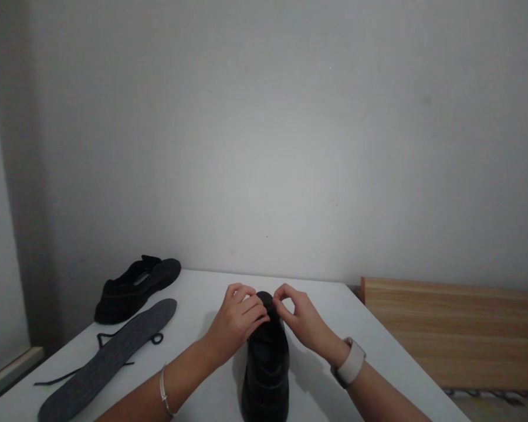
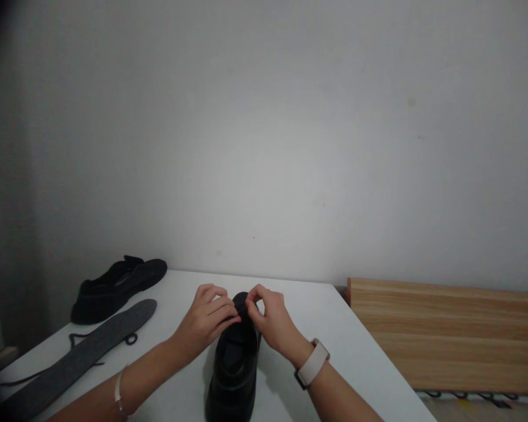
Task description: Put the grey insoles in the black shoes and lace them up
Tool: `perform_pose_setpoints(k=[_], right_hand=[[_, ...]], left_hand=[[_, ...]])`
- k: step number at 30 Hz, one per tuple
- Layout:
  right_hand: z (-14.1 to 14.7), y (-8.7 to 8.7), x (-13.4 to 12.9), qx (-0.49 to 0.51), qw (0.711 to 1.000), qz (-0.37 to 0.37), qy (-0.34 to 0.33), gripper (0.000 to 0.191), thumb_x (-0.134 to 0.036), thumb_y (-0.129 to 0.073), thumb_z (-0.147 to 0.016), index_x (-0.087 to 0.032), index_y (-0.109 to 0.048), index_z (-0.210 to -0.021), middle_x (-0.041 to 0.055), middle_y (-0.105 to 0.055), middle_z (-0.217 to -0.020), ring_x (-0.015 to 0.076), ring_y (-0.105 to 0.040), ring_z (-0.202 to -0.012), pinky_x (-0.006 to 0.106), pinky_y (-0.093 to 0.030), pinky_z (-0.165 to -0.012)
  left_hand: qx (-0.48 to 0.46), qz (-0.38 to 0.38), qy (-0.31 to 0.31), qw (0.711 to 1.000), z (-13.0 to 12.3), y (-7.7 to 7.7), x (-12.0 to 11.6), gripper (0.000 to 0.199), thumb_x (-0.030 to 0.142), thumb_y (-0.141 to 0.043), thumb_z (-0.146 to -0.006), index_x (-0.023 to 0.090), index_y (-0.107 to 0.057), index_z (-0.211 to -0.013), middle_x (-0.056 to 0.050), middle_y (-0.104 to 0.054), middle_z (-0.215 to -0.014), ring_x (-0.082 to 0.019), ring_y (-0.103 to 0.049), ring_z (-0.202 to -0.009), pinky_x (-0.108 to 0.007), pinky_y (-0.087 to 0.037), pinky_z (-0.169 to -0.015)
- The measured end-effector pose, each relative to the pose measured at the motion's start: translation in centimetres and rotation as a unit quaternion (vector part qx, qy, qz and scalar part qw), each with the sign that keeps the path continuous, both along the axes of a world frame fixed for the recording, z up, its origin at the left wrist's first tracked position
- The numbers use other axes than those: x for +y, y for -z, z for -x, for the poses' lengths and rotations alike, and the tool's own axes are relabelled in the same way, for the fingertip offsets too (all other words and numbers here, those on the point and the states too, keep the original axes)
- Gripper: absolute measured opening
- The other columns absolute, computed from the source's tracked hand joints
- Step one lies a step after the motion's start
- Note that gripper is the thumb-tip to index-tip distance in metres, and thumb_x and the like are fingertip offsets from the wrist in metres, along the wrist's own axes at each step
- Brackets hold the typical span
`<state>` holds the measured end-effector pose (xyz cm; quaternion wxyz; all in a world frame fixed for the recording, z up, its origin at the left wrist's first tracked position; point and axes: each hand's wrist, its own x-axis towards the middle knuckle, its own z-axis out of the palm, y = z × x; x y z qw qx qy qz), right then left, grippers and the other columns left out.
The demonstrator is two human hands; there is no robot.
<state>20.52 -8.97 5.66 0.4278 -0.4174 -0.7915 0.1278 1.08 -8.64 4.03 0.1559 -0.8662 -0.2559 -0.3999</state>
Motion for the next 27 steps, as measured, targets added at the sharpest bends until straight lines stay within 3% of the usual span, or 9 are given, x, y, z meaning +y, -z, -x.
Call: perform_pose_setpoints(k=[4, 8, 11, 14, 17, 19, 21, 23, 27], right_hand=[[-1.5, 0.8, 0.8, -0.111, 0.989, -0.048, 0.087, 0.012, -0.025, -0.051, -0.089, -0.018, -0.06, -0.084, 0.0033, -0.067, -0.084, 0.0179, -0.059, -0.08, 0.038, -0.036, -0.084], [-2.3, 1.7, 1.6, -0.089, 0.991, -0.027, 0.096, 0.013, -0.026, -0.052, -0.089, -0.018, -0.061, -0.082, 0.0032, -0.067, -0.082, 0.0184, -0.059, -0.08, 0.035, -0.04, -0.079], [-1.9, 1.5, 1.2, -0.038, 0.995, -0.036, 0.082, 0.012, -0.027, -0.053, -0.088, -0.018, -0.06, -0.083, 0.0033, -0.066, -0.083, 0.0185, -0.059, -0.082, 0.034, -0.041, -0.079], [-1.4, 0.5, 0.1, -0.017, 0.996, -0.058, 0.064, 0.01, -0.027, -0.054, -0.088, -0.019, -0.059, -0.084, 0.0031, -0.065, -0.084, 0.0187, -0.058, -0.083, 0.034, -0.041, -0.081], [-0.9, -0.6, -1.2, -0.03, 0.996, -0.077, 0.037, 0.009, -0.027, -0.054, -0.089, -0.02, -0.059, -0.085, 0.0029, -0.064, -0.085, 0.0188, -0.057, -0.085, 0.035, -0.039, -0.083], [-0.6, -1.2, -1.9, -0.042, 0.995, -0.086, 0.017, 0.009, -0.027, -0.055, -0.089, -0.021, -0.059, -0.084, 0.0025, -0.063, -0.084, 0.0185, -0.056, -0.085, 0.035, -0.039, -0.083], [-0.3, -1.5, -2.1, -0.047, 0.995, -0.093, 0.006, 0.009, -0.027, -0.055, -0.089, -0.021, -0.059, -0.083, 0.0022, -0.063, -0.083, 0.0186, -0.056, -0.085, 0.035, -0.038, -0.084], [0.0, -1.5, -2.1, -0.043, 0.994, -0.097, 0.001, 0.009, -0.027, -0.057, -0.089, -0.021, -0.061, -0.084, 0.0034, -0.063, -0.089, 0.0195, -0.055, -0.091, 0.036, -0.038, -0.086], [0.1, -1.0, -1.4, -0.015, 0.999, -0.041, -0.028, 0.012, -0.031, -0.062, -0.085, -0.022, -0.064, -0.093, 0.0041, -0.065, -0.098, 0.0192, -0.057, -0.094, 0.035, -0.04, -0.087]], left_hand=[[0.026, 0.084, 0.056, 0.995, 0.8, -0.2, -0.8, 0.006, 0.025, -0.062, -0.085, 0.02, -0.064, -0.082, -0.002, -0.068, -0.081, -0.021, -0.052, -0.092, -0.036, -0.035, -0.086], [-0.056, 0.211, 0.077, 0.973, 0.8, -0.6, -1.1, 0.005, 0.024, -0.068, -0.08, 0.021, -0.066, -0.078, -0.003, -0.07, -0.092, -0.021, -0.054, -0.098, -0.034, -0.038, -0.088], [-0.167, 0.323, 0.094, 0.927, -0.5, -0.9, -0.6, 0.006, 0.025, -0.066, -0.08, 0.019, -0.065, -0.077, -0.004, -0.069, -0.09, -0.02, -0.059, -0.092, -0.032, -0.042, -0.085], [-0.256, 0.434, 0.118, 0.856, -1.9, -0.8, 0.4, 0.011, 0.024, -0.064, -0.077, 0.017, -0.059, -0.085, -0.002, -0.07, -0.072, -0.018, -0.064, -0.074, -0.029, -0.045, -0.072], [-0.291, 0.486, 0.12, 0.816, -2.8, -0.6, 1.1, 0.025, 0.024, -0.069, -0.071, 0.016, -0.057, -0.092, -0.001, -0.07, -0.063, -0.018, -0.064, -0.066, -0.027, -0.044, -0.066], [-0.268, 0.48, 0.126, 0.826, -2.9, -0.6, 1.1, 0.016, 0.024, -0.067, -0.071, 0.016, -0.062, -0.084, -0.002, -0.071, -0.066, -0.018, -0.064, -0.067, -0.027, -0.045, -0.067], [-0.229, 0.444, 0.116, 0.858, -2.9, -0.9, 0.7, 0.008, 0.025, -0.064, -0.073, 0.017, -0.066, -0.072, -0.001, -0.071, -0.07, -0.018, -0.063, -0.072, -0.028, -0.044, -0.072], [-0.203, 0.406, 0.093, 0.886, -2.7, -1.2, 0.3, 0.015, 0.027, -0.061, -0.076, 0.019, -0.069, -0.067, -0.001, -0.071, -0.071, -0.018, -0.061, -0.076, -0.029, -0.043, -0.076], [-0.205, 0.405, 0.086, 0.887, -2.1, -1.6, 0.1, 0.023, 0.034, -0.059, -0.08, 0.018, -0.071, -0.069, -0.002, -0.071, -0.072, -0.019, -0.061, -0.075, -0.028, -0.042, -0.074]])
